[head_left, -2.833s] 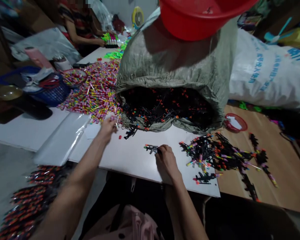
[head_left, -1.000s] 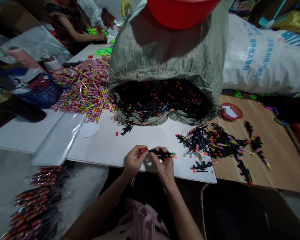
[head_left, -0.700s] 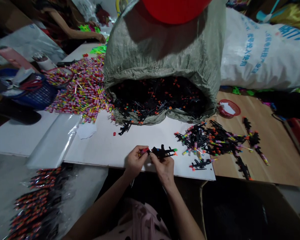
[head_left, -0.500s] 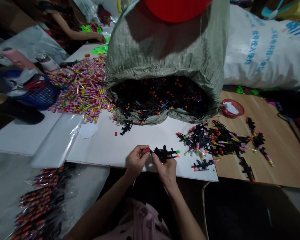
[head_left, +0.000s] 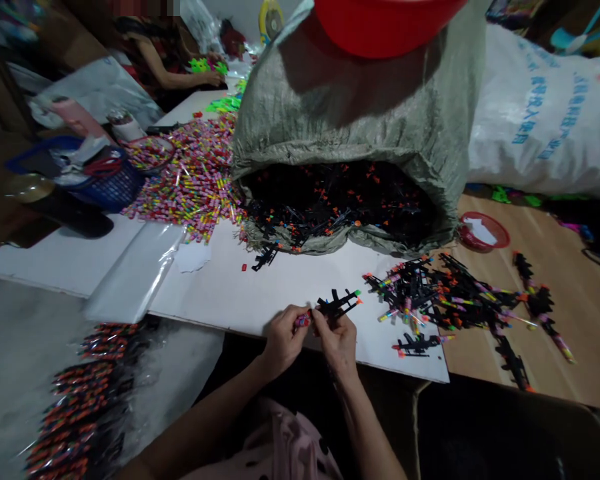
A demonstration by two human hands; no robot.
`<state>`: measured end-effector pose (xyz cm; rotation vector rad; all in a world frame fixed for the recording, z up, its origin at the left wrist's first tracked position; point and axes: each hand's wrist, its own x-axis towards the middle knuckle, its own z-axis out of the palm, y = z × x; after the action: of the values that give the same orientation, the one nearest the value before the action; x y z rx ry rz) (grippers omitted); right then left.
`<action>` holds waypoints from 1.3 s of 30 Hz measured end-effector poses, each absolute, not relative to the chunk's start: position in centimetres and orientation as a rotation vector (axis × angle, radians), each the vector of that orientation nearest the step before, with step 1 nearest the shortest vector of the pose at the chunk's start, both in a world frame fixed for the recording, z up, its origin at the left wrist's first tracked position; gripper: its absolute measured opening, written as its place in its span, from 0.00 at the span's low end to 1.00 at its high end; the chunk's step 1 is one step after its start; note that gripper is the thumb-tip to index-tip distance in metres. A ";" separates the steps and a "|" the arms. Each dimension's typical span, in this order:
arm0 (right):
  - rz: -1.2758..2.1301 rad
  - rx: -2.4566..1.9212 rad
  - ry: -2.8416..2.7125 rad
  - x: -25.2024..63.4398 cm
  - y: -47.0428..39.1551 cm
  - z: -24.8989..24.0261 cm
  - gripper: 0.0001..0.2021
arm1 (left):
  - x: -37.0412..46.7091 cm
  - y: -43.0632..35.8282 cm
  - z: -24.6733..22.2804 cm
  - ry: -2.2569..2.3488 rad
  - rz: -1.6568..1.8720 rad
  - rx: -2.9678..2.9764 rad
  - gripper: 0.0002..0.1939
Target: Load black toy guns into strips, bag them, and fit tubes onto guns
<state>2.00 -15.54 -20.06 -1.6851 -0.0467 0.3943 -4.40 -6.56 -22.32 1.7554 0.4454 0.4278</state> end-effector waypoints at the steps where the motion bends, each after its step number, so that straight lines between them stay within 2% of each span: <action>1: 0.407 -1.693 -0.042 2.7 -15.9 -20.0 0.16 | -4.2 -6.1 -22.3 0.417 0.387 1.756 0.10; 4: 0.261 -1.683 0.062 6.3 -18.2 -19.9 0.15 | -3.1 -2.8 -21.7 0.473 0.374 1.857 0.12; 7: 0.033 -1.520 0.186 9.5 -20.6 -20.0 0.15 | -1.7 2.2 -20.8 0.848 0.407 2.145 0.13; 9: 0.097 -1.434 0.187 9.9 -20.4 -20.3 0.16 | -0.8 4.8 -20.5 1.056 0.205 2.346 0.13; 11: 0.297 -1.422 0.136 8.7 -18.1 -20.9 0.19 | -0.2 5.8 -20.4 1.124 -0.012 2.485 0.12; 14: 0.589 -1.395 0.000 6.2 -12.7 -21.9 0.23 | 0.0 4.7 -20.3 1.046 -0.053 2.534 0.10; 17: 0.683 -1.397 -0.139 5.6 -9.1 -22.1 0.21 | -0.7 2.4 -20.0 0.849 -0.017 2.400 0.08; 19: 0.612 -1.470 -0.197 6.1 -8.9 -21.8 0.18 | -1.3 1.4 -19.9 0.753 0.021 2.221 0.10; 22: 0.419 -1.579 -0.184 6.3 -10.8 -20.9 0.19 | -1.7 0.8 -20.0 0.622 0.107 1.895 0.18; 27: 0.298 -1.712 -0.183 4.7 -13.3 -19.7 0.17 | -1.8 0.1 -20.3 0.418 0.128 1.573 0.21; 32: 0.233 -1.646 -0.146 4.1 -13.4 -18.9 0.15 | -1.8 -1.1 -20.3 0.385 0.113 1.466 0.24; 39: 0.245 -1.626 -0.121 4.1 -13.7 -18.2 0.13 | -1.5 -2.0 -20.7 0.361 0.221 1.606 0.22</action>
<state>4.06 -13.70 -18.23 -1.6260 -0.1206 0.2453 -1.53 -2.01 -20.75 1.6065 0.3609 0.2214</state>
